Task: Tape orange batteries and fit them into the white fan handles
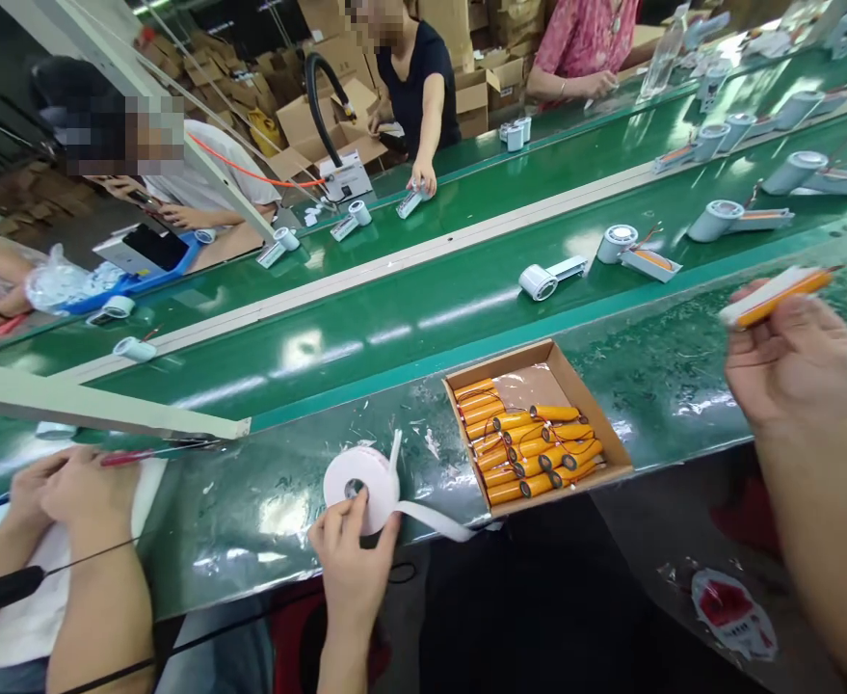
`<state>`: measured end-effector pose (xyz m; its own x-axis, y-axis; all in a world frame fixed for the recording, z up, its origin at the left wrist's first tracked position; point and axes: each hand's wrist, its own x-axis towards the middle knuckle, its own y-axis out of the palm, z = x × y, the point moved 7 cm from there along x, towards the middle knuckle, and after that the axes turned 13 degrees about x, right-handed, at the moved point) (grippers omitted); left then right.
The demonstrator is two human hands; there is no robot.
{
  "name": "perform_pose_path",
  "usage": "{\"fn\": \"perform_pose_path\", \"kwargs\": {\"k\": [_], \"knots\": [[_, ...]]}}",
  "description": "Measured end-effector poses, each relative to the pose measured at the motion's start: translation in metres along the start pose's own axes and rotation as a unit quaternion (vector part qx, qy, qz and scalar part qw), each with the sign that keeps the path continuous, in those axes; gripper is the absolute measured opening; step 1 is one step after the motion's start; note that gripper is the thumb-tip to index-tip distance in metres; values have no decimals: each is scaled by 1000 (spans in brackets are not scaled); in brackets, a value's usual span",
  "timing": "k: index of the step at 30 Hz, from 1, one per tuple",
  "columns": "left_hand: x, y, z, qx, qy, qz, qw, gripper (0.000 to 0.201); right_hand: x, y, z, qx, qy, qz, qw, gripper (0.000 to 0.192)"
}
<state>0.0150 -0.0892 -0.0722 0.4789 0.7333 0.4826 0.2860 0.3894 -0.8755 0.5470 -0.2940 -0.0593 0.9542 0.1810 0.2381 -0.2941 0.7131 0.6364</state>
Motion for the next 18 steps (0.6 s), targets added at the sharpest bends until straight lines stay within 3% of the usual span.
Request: {"fn": "perform_pose_path", "kwargs": {"k": [2, 3, 5, 8, 10, 12, 14, 16, 18], "knots": [[-3, 8, 29, 28, -53, 34, 998, 43, 8, -40, -22, -62, 51, -17, 997, 40], [0, 4, 33, 26, -66, 30, 997, 43, 8, -57, -30, -86, 61, -24, 994, 43], [18, -16, 18, -4, -62, -8, 998, 39, 6, -81, -38, -119, 46, -35, 991, 48], [78, -36, -53, -99, 57, -16, 993, 32, 7, -97, -44, -141, 29, -48, 988, 48], [130, -26, -119, -180, 175, 36, 967, 29, 9, -99, -49, -145, 41, -61, 987, 43], [182, 1, -186, -239, 279, 84, 926, 31, 10, -99, -53, -142, 57, -70, 986, 40], [231, 48, -244, -224, 314, 127, 914, 46, 9, -95, -57, -135, 78, -65, 986, 42], [265, 97, -299, -160, 365, 139, 906, 55, 7, -92, -59, -127, 100, -62, 985, 46], [285, 145, -339, -44, 388, 164, 906, 55, 6, -90, -61, -115, 118, -70, 984, 46]]}}
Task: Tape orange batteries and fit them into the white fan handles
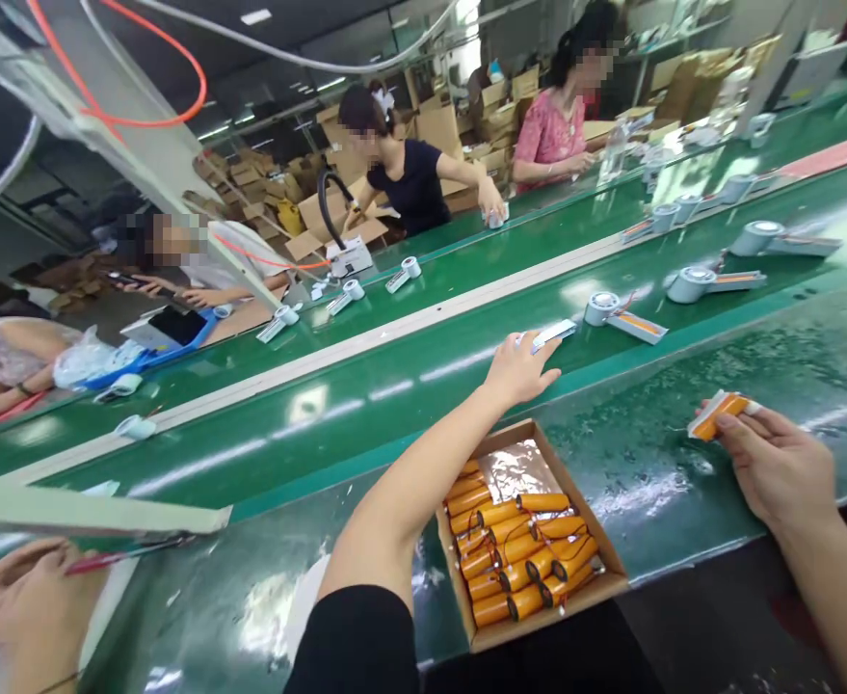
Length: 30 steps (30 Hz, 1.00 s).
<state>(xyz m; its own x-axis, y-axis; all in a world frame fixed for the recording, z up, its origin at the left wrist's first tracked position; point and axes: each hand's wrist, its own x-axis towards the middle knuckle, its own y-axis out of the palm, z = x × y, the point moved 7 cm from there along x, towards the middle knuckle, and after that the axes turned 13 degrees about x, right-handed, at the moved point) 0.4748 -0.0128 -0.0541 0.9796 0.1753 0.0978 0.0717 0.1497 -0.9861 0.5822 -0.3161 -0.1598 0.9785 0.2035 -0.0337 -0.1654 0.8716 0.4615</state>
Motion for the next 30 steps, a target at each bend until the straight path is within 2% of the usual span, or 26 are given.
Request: {"fn": "perform_pose_path", "kwargs": {"k": [2, 3, 6, 9, 11, 13, 16, 18, 21, 24, 27, 30], "knots": [[33, 24, -2, 70, -18, 43, 996, 50, 0, 2, -2, 8, 18, -3, 1000, 44], [43, 30, -2, 88, -30, 48, 994, 48, 1, 3, -3, 11, 24, -1, 1000, 45], [60, 30, 13, 110, -92, 42, 989, 44, 4, 4, -4, 23, 18, 11, 1000, 52], [64, 25, 46, 122, -137, 79, 980, 44, 8, 3, -4, 59, 0, 18, 998, 56], [63, 22, 62, 121, -101, 112, 981, 41, 8, 2, -6, 77, 3, 21, 997, 55], [56, 17, 65, 119, -16, 130, 984, 31, 8, 2, -7, 84, 8, 23, 996, 54], [36, 12, 47, 116, 118, 131, 978, 26, 7, 7, -8, 80, 22, 30, 996, 56], [23, 15, 30, 113, 169, 130, 970, 27, 10, 15, -3, 86, 21, 32, 996, 58], [11, 24, 13, 109, 188, 127, 968, 29, 16, 41, 11, 97, -4, 48, 994, 69], [11, 31, 8, 99, 175, 120, 972, 32, 21, 90, 22, 58, -26, 132, 989, 75], [18, 33, 10, 80, 143, 116, 980, 30, 21, 148, 17, -14, -41, 246, 968, 64], [27, 34, 13, 51, 110, 125, 985, 26, 22, 189, -1, -103, -58, 332, 936, 51]]}}
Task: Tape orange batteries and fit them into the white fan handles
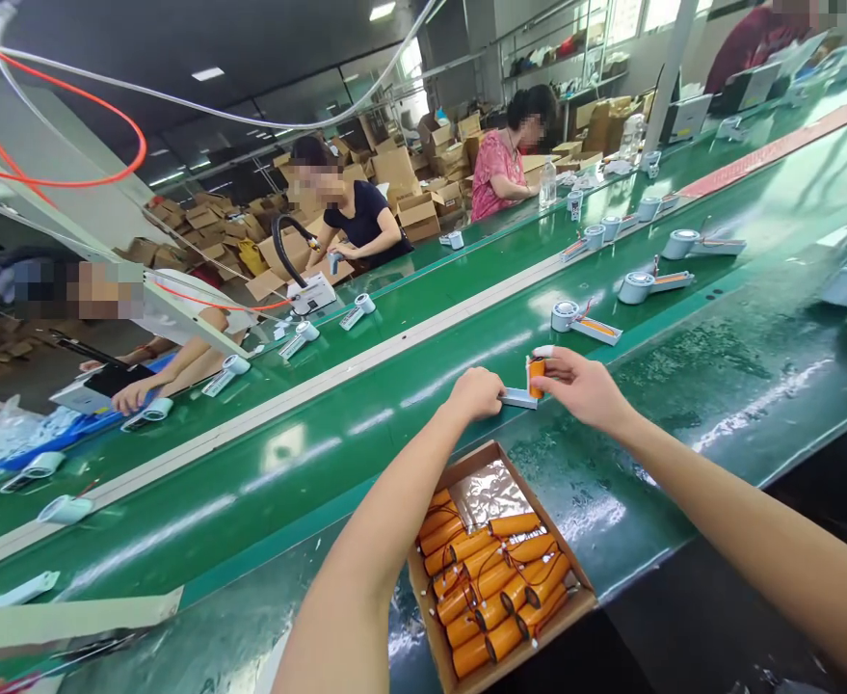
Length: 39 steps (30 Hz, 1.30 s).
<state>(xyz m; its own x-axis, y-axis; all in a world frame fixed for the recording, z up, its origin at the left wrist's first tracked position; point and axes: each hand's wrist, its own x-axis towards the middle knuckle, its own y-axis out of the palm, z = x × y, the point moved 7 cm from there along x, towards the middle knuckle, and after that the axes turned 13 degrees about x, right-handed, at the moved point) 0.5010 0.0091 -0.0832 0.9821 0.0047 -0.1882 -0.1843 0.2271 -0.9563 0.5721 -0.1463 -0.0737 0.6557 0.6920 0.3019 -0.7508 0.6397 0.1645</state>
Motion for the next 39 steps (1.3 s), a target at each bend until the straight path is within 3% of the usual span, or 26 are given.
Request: {"fn": "perform_pose_path", "kwargs": {"k": [4, 10, 12, 16, 26, 29, 32, 39], "knots": [[8, 0, 8, -56, -31, 17, 998, 18, 15, 16, -20, -91, -11, 69, 993, 39], [13, -2, 18, -128, -60, 26, 990, 14, 16, 3, -39, -204, -15, 91, 975, 32], [15, -3, 20, -147, -72, 16, 986, 13, 17, 4, -39, -320, -19, 126, 939, 30], [22, -1, 23, -174, -102, -6, 979, 12, 21, 16, -37, -516, -11, 215, 829, 21], [38, 6, 18, -219, -133, -38, 966, 19, 29, 41, -52, -622, 44, 277, 731, 34], [34, 1, 14, -214, -144, -42, 965, 22, 34, 45, -50, -635, 50, 287, 715, 34], [14, -2, 17, -203, -159, -57, 964, 26, 39, 47, -46, -633, 48, 302, 711, 31], [-57, 6, 46, -163, -175, -92, 967, 46, 33, 46, -46, -592, 14, 314, 742, 26]]}}
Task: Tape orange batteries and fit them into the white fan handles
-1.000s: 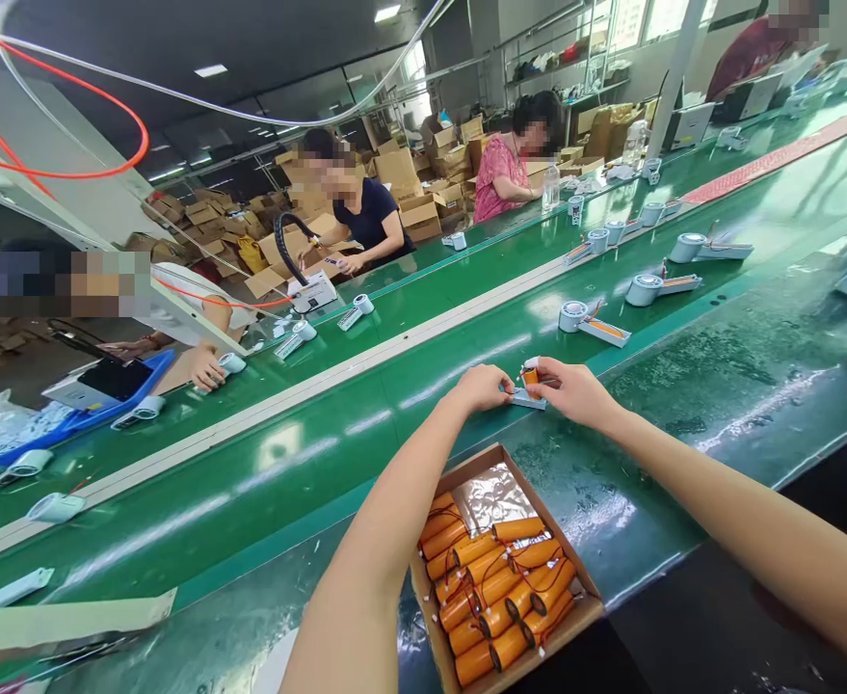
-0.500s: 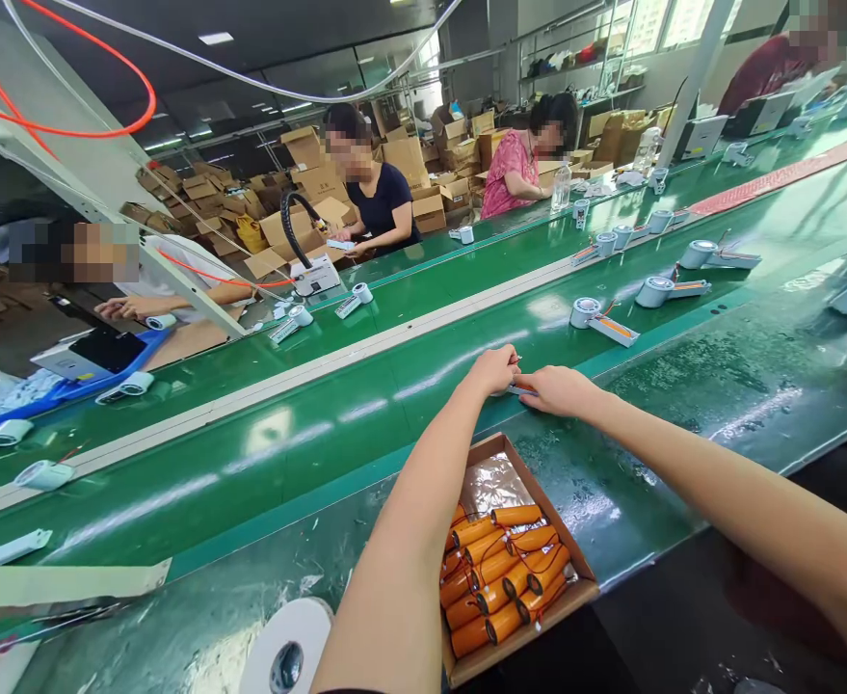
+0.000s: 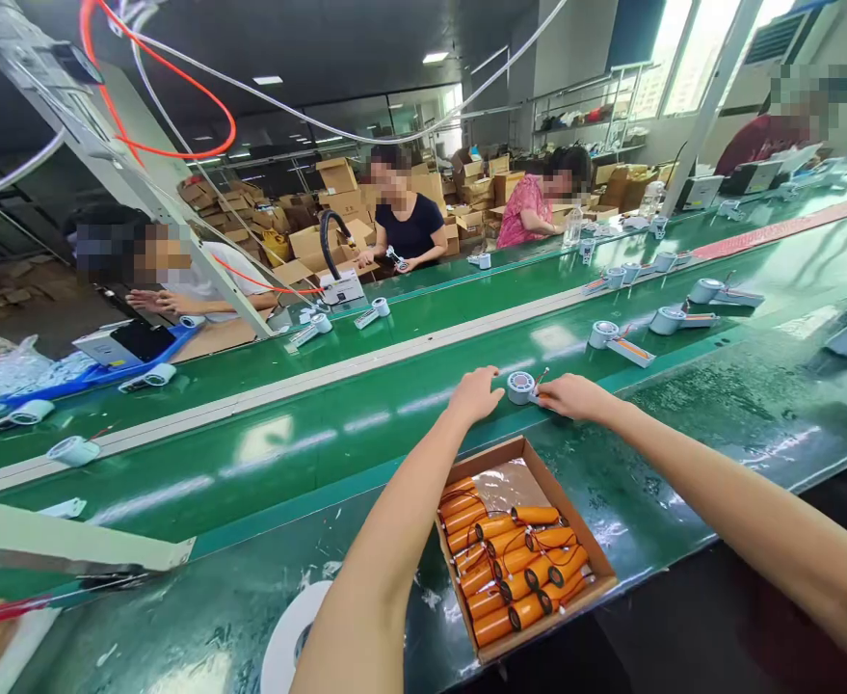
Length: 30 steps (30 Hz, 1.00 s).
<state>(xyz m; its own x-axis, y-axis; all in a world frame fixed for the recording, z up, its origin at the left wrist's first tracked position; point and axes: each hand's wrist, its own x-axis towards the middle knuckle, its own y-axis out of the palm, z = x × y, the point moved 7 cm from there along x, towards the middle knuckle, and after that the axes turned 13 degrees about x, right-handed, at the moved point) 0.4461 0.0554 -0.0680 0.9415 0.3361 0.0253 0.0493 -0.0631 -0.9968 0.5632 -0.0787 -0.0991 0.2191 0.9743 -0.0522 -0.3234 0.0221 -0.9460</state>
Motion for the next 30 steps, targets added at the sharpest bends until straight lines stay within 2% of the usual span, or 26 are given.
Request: {"fn": "perform_pose_path", "kwargs": {"k": [4, 5, 8, 13, 20, 24, 27, 30], "knots": [[3, 9, -7, 22, 67, 16, 997, 78, 8, 6, 17, 15, -29, -8, 999, 24], [7, 13, -11, 28, 78, 30, 996, 78, 11, 6, 21, 17, -36, -6, 999, 22], [18, 24, -18, 44, 90, 69, 993, 58, 18, 1, 24, 15, -43, 5, 999, 16], [29, 29, -23, 51, 84, 89, 991, 43, 15, -11, 5, 20, -27, 0, 999, 19], [41, 31, -25, 53, 72, 108, 990, 51, 7, 10, 0, 47, -15, -7, 999, 30], [44, 28, -30, 67, 67, 119, 988, 52, 6, 11, -1, 74, -5, -27, 997, 32], [41, 23, -35, 77, 55, 116, 989, 52, 6, 10, 1, 103, -6, -52, 993, 35], [36, 20, -38, 83, 41, 113, 989, 47, 3, 10, -1, 137, 19, -104, 985, 48]]}}
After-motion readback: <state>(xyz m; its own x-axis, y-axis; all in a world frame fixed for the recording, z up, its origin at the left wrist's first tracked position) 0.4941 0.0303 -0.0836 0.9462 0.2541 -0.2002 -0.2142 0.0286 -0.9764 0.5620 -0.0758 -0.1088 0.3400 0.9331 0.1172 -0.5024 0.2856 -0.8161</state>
